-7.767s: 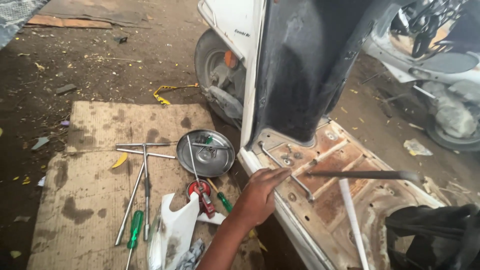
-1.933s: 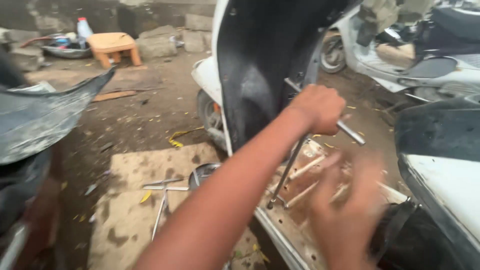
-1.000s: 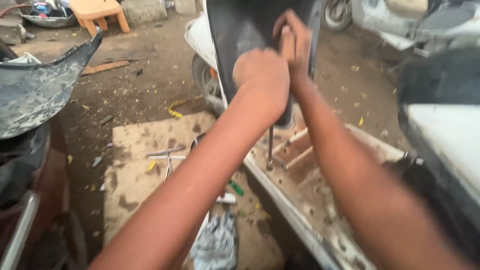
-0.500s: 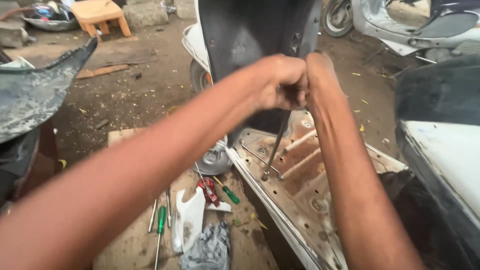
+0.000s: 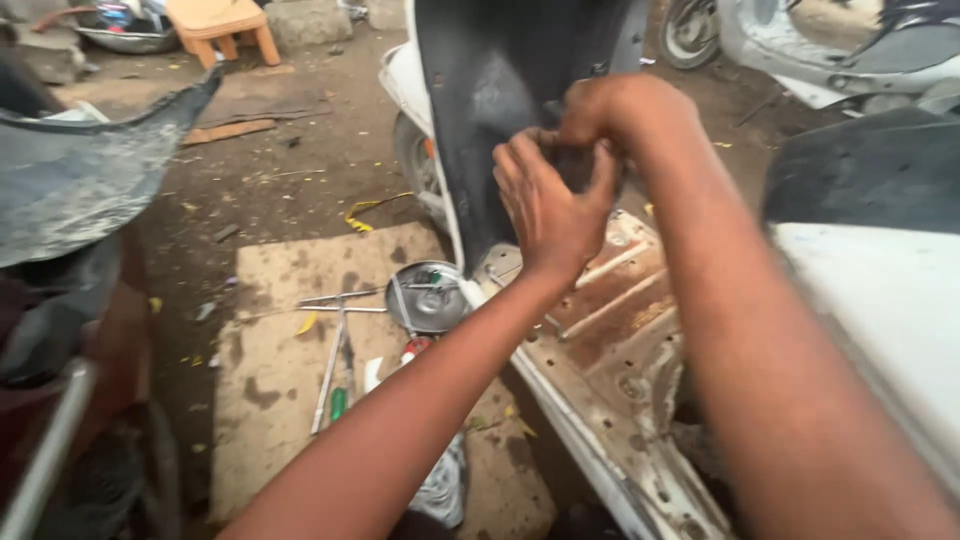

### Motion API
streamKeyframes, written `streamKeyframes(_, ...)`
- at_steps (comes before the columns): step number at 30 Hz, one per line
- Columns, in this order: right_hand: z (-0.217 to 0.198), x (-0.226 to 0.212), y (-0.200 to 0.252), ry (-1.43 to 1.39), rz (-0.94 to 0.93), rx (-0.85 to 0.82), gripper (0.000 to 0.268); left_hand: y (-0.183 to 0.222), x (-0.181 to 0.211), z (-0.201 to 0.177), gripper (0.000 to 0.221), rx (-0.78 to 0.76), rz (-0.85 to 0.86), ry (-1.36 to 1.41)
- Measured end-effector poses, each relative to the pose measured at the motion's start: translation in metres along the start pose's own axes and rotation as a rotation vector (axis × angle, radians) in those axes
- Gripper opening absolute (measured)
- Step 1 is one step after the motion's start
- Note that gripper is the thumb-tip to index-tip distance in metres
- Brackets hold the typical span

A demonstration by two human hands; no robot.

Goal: Using tools such as a T-handle wrench and screwdriver to adjust and tighten bolts on the internal frame of a scooter under the floorboard.

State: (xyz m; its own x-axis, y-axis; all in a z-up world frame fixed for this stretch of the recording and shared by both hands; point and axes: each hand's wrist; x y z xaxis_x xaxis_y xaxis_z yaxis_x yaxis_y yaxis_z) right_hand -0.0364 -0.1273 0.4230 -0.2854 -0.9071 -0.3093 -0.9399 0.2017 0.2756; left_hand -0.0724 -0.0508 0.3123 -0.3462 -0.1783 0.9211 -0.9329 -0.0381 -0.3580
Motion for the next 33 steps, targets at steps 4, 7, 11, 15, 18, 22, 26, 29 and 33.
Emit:
streamKeyframes(4, 0.027, 0.022, -0.039, 0.442, 0.047, 0.318, 0.036, -0.063, -0.041, -0.021, 0.087, 0.165, 0.997, -0.181)
streamKeyframes(7, 0.034, 0.021, -0.021, 0.475, -0.049, 0.537, 0.033, -0.119, -0.042, -0.016, 0.07, -0.484, 0.891, -0.218)
streamKeyframes(11, 0.049, 0.003, 0.028, 0.527, -0.003, 0.633, 0.037, -0.143, -0.052, -0.006, 0.053, -0.535, 0.944, -0.43)
streamKeyframes(15, 0.055, 0.034, 0.022, 0.7, -0.228, 0.898, 0.033, -0.122, -0.024, -0.026, 0.04, -0.465, 0.823, -0.649)
streamKeyframes(18, 0.045, 0.055, -0.002, 0.617, -0.506, 1.217, 0.031, -0.083, -0.009, -0.046, 0.037, -0.338, 0.548, -0.833)
streamKeyframes(22, 0.033, 0.073, -0.061, -0.244, -0.822, 1.224, 0.032, -0.042, 0.027, -0.061, 0.019, -0.277, 0.42, -0.942)
streamKeyframes(26, 0.03, 0.048, -0.11, -0.653, -0.816, 0.964, 0.033, -0.02, 0.043, -0.057, 0.023, -0.339, 0.174, -1.026)
streamKeyframes(29, 0.057, 0.127, -0.187, 0.012, -0.519, 1.356, 0.03, -0.028, 0.04, -0.058, 0.024, -0.376, 0.281, -1.103)
streamKeyframes(33, 0.06, 0.132, -0.19, -0.259, -0.167, 1.271, 0.09, -0.064, 0.051, -0.059, 0.017, -0.67, 0.314, -0.849)
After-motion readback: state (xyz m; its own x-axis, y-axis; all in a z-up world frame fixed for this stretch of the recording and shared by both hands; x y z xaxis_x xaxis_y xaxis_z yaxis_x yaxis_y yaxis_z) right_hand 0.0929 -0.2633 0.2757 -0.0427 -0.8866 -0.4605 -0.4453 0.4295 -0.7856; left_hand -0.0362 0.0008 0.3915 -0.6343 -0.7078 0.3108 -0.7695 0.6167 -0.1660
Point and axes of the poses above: each hand's wrist, its own y-axis away from the middle knuckle, its own z-axis out of the palm, x = y × z, and after that the axes turned 6 degrees about -z, right-handed
